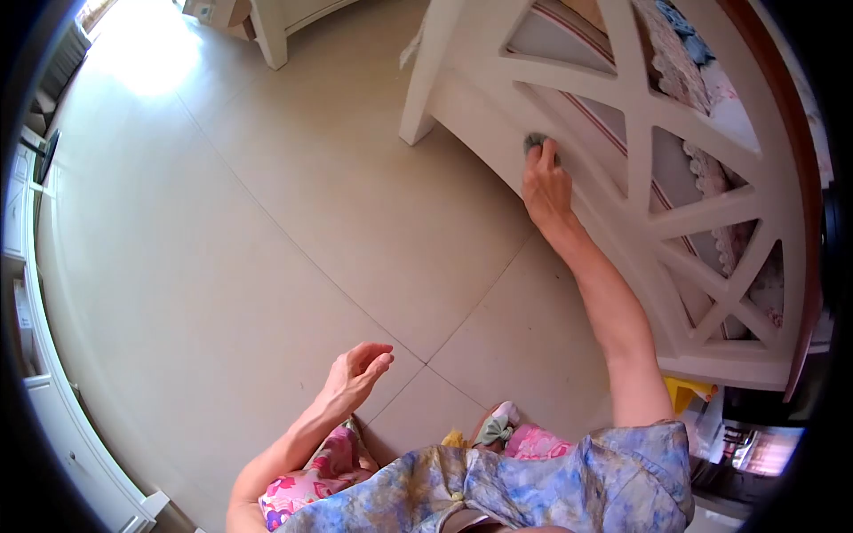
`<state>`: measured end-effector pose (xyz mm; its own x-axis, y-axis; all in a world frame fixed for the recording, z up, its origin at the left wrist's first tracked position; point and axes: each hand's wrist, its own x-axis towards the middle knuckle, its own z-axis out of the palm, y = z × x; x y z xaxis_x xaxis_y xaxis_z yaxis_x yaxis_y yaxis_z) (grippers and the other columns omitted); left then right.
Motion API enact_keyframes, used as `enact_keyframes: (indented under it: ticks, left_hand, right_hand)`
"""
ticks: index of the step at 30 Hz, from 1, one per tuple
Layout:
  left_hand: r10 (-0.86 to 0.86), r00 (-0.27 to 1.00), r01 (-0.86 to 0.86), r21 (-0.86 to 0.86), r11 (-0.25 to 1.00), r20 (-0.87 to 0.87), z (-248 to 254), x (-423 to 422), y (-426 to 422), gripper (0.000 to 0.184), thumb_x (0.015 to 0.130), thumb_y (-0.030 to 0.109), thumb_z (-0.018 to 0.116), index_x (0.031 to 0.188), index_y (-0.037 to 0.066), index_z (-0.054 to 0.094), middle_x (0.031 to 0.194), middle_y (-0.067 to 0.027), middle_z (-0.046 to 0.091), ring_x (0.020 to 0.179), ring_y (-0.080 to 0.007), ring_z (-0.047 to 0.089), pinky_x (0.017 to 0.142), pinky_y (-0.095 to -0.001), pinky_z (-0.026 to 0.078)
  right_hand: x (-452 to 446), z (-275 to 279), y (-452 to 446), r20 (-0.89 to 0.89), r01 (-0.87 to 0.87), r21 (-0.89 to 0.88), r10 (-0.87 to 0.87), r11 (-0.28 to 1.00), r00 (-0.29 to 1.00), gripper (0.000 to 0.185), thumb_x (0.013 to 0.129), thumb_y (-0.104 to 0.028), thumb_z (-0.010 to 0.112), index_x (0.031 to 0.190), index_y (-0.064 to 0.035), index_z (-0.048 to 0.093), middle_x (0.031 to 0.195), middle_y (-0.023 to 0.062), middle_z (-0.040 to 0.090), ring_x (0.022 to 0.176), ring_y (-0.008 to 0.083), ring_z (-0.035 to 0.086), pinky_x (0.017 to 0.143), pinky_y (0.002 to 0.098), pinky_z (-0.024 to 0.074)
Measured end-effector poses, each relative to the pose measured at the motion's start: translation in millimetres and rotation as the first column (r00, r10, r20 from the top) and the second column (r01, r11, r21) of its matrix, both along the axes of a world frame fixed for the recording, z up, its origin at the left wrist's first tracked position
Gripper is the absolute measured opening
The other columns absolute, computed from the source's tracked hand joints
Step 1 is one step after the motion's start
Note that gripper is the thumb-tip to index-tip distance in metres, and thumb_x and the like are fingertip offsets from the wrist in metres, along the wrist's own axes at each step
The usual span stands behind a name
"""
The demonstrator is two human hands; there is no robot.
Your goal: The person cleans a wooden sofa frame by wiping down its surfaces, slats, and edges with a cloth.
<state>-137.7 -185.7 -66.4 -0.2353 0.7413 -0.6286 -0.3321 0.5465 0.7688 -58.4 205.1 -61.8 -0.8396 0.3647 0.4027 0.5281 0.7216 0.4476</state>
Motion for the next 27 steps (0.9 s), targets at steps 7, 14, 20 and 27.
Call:
enact_keyframes:
  ticks: [7,14,20,27]
  left_hand:
    - [0.051,0.999,-0.051,0.034,0.998,-0.009,0,-13,-5,0.041,0.093,0.027,0.052,0.117,-0.006,0.051,0.107,-0.0150,0.061,0.100,-0.0181,0.056,0.090,-0.0305,0.044]
    - [0.106,0.994,-0.106,0.066,0.992,0.006,-7,-24,-9,0.041,0.093,0.028,0.052,0.117,-0.006,0.052,0.105,-0.0142,0.061,0.099,-0.0169,0.056,0.090,-0.0298,0.044]
    - [0.136,0.991,-0.135,0.043,0.990,-0.014,-11,-31,-9,0.039,0.093,0.027,0.052,0.116,-0.005,0.052,0.105,-0.0142,0.062,0.098,-0.0174,0.057,0.090,-0.0303,0.044]
    - [0.238,0.971,-0.238,0.011,0.971,-0.014,-23,-34,-22,0.033,0.092,0.023,0.054,0.111,-0.004,0.056,0.099,-0.0137,0.065,0.095,-0.0167,0.060,0.084,-0.0287,0.047]
  right_hand:
    - [-88,2,7,-0.196,-0.059,-0.221,0.015,0.973,0.980,0.012,0.075,-0.001,0.055,0.087,0.0011,0.052,0.098,0.0182,0.049,0.058,0.0311,0.060,0.052,0.0392,0.0521]
    - [-125,122,-15,-0.324,-0.382,0.037,0.372,0.924,0.870,0.020,0.079,-0.015,0.064,0.097,-0.0113,0.056,0.099,0.0085,0.051,0.072,0.0259,0.062,0.055,0.0359,0.0526]
    - [-175,189,-25,-0.143,-0.106,0.119,0.123,0.987,0.982,0.033,0.073,-0.014,0.062,0.105,-0.0063,0.059,0.122,0.0130,0.049,0.098,0.0259,0.056,0.081,0.0371,0.0463]
    - [-171,-7,20,0.177,-0.387,0.342,0.345,0.857,0.922,0.022,0.076,-0.010,0.056,0.097,-0.0072,0.059,0.089,0.0106,0.052,0.065,0.0223,0.057,0.049,0.0321,0.0507]
